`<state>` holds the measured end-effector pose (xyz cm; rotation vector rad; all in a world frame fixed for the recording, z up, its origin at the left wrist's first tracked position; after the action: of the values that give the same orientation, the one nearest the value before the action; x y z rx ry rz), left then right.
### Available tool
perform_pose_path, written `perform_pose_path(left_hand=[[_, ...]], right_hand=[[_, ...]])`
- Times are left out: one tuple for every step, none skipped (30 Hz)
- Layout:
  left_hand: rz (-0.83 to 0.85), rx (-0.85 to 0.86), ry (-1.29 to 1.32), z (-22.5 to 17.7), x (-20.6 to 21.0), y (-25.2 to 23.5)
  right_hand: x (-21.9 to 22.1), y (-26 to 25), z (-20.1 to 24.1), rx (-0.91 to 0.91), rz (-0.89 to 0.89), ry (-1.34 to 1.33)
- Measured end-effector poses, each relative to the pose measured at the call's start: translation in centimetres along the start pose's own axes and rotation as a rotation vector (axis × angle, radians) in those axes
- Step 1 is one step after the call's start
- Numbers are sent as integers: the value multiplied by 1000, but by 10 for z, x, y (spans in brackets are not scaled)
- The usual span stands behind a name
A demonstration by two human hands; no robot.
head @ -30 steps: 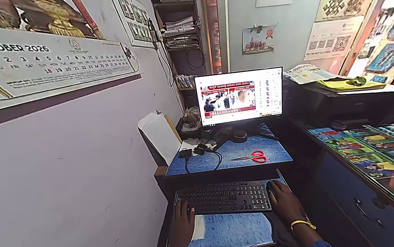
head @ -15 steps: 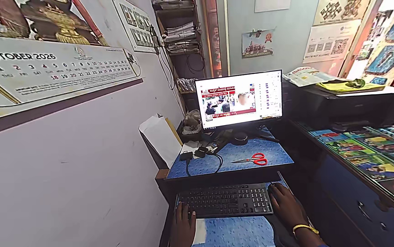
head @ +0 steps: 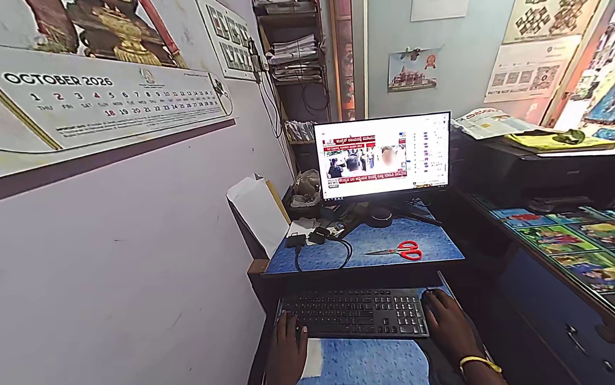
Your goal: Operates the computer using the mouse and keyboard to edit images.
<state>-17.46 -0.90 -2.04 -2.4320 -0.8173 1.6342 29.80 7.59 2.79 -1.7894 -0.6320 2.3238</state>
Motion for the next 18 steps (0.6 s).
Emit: perform_pose_path(left_hand=[[4, -2, -4, 0, 1, 0], [5, -4, -8, 0, 1, 0], [1, -1, -11, 0, 1, 0], [-4, 0, -14, 1, 2, 0], [0, -1, -13, 1, 2, -1], [5, -3, -14, 1, 2, -1], [6, -4, -15, 1, 2, -1], [6, -5, -14, 1, 2, -1], [7, -6, -16, 1, 2, -1], [9, -6, -15, 1, 2, -1], [5, 0, -9, 0, 1, 0], [8, 6, -5, 0, 1, 0], [16, 14, 1, -1, 1, 1], [30, 23, 11, -2, 0, 1], [45, 31, 26, -4, -1, 1], [62, 33, 33, -6, -1, 1], [83, 26, 38, -8, -2, 0], [98, 14, 42, -10, -5, 1]], right_hand=[[0, 0, 0, -1, -3, 3], [-1, 0, 0, -2, -5, 4], [-1, 0, 0, -3, -6, 8], [0, 0, 0, -4, -8, 10], [0, 0, 0, -3, -6, 8], [1, 0, 0, -3, -4, 8], [1, 0, -1, -4, 0, 7], [1, 0, 0, -5, 7, 5], [1, 1, -1, -7, 10, 2], [2, 1, -1, -8, 17, 2], [3, 0, 0, -7, 22, -1], [4, 0, -1, -1, 21, -2], [3, 0, -2, 16, 15, 1], [1, 0, -3, 42, 8, 9], [-2, 0, -4, 69, 6, 23], [-4, 0, -6, 93, 10, 32], [-6, 0, -7, 105, 11, 42], [-8, 0, -6, 108, 11, 47]])
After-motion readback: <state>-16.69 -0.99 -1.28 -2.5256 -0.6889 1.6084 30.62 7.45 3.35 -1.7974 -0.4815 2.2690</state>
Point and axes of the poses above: each hand's wrist, its own y-axis away from the middle knuckle, its own x-axis out of the palm, z = x × y, the point moved 10 cm from there along -y, towards the middle knuckle, and after that the axes turned 5 degrees about -x, right-handed, at the moved point
